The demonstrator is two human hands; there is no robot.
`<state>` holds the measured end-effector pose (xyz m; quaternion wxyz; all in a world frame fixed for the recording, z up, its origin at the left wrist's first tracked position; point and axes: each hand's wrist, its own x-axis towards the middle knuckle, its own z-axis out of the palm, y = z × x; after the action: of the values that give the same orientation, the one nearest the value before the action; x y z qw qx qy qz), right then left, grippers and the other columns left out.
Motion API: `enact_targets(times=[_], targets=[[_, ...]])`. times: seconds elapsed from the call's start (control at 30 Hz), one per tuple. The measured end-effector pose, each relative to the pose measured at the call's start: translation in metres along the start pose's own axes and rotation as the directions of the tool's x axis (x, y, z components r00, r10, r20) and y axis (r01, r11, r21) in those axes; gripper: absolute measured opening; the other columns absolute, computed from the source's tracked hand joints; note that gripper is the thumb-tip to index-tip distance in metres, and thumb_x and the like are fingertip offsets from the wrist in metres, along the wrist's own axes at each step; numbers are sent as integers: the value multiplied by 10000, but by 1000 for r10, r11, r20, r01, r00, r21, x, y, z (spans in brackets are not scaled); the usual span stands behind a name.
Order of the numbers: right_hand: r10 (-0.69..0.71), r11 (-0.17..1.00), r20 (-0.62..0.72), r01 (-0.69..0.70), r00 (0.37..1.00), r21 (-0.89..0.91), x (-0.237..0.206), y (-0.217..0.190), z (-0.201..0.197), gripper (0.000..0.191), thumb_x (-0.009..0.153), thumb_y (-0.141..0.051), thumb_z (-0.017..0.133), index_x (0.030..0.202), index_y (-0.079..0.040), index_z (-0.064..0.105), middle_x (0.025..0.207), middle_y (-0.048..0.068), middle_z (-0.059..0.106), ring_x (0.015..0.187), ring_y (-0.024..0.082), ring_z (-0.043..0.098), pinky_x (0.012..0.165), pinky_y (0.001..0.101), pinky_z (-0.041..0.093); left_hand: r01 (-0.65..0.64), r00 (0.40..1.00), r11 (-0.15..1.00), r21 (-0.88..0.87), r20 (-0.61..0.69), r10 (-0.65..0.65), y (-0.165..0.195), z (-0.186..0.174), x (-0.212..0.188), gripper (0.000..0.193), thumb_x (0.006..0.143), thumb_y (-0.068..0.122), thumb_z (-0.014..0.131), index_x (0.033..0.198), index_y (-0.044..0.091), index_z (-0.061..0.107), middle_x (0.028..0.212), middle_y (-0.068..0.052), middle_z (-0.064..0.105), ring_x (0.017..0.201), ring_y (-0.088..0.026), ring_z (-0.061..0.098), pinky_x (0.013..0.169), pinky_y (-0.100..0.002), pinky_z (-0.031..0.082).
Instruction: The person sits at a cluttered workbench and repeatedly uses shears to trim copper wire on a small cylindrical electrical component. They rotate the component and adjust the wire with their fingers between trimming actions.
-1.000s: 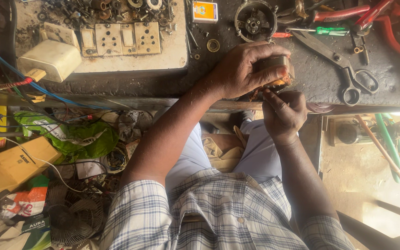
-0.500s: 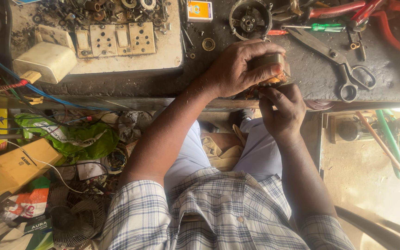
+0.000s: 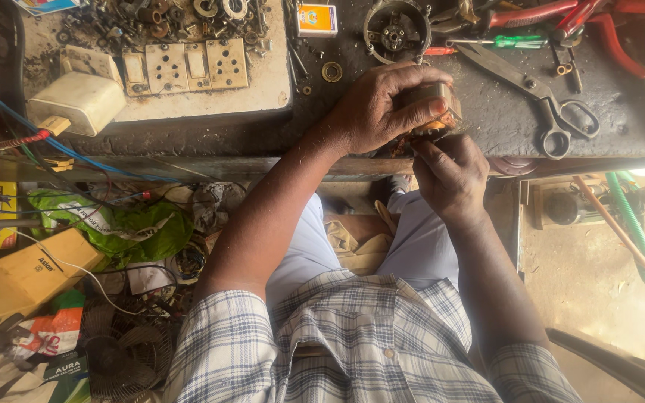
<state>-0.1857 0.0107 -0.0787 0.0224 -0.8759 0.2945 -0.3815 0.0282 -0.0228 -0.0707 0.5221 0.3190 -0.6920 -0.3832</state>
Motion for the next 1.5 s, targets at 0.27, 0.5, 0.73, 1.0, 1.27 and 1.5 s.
enact_targets(times=[0.27, 0.5, 0.73, 1.0, 1.27, 1.5], targets=[[4, 999, 12, -4, 1000, -38, 1, -8, -10, 303, 869, -14, 830, 1161, -71, 775, 999, 103, 642, 825, 232, 662, 702, 368, 555, -31, 999, 997, 77, -5, 31, -6, 1, 0, 549, 1043, 564, 601, 1324, 98, 673, 1207, -83, 756, 1113, -178, 756, 981, -329, 637], [-155, 978, 31, 157, 987, -138, 3, -12, -24, 284, 889, -64, 770, 1160, -55, 686, 1140, 122, 712, 803, 202, 707, 674, 343, 552, 25, 1000, 998, 65, 6, -25, 1, 2, -4, 523, 1059, 528, 619, 1338, 89, 673, 1189, -107, 736, 1097, -198, 723, 951, -329, 586], [-34, 966, 254, 98, 967, -241, 6, -11, -25, 400, 885, -165, 628, 1271, -60, 604, 1096, 90, 697, 805, 226, 711, 669, 373, 555, -55, 998, 994, 93, 13, 54, 12, 3, -1, 482, 1102, 455, 615, 1336, 37, 661, 1278, -159, 714, 1200, -270, 706, 1012, -357, 559], [-78, 949, 292, 161, 953, -271, 16, -10, -27, 302, 941, -195, 595, 1222, -86, 574, 970, 53, 623, 846, 223, 684, 678, 377, 554, -21, 1000, 992, 124, 5, 20, 11, 9, 3, 487, 1077, 459, 621, 1315, 38, 671, 1204, -140, 724, 1120, -243, 718, 956, -348, 565], [-204, 930, 249, 267, 947, -254, 15, -3, -18, 319, 968, -191, 575, 1257, -69, 518, 1048, 96, 604, 931, 253, 694, 729, 399, 562, 21, 1000, 995, 101, -4, -20, 6, 5, -5, 515, 1077, 510, 609, 1324, 62, 673, 1191, -131, 723, 1114, -225, 715, 927, -340, 574], [-169, 960, 276, 221, 946, -170, -2, 11, -5, 387, 888, -192, 622, 1234, -31, 555, 1056, 132, 613, 864, 272, 681, 750, 429, 565, -61, 998, 974, 219, -16, 66, 7, 6, -4, 464, 1105, 485, 586, 1338, 92, 663, 1231, -146, 730, 1155, -271, 722, 964, -376, 580]])
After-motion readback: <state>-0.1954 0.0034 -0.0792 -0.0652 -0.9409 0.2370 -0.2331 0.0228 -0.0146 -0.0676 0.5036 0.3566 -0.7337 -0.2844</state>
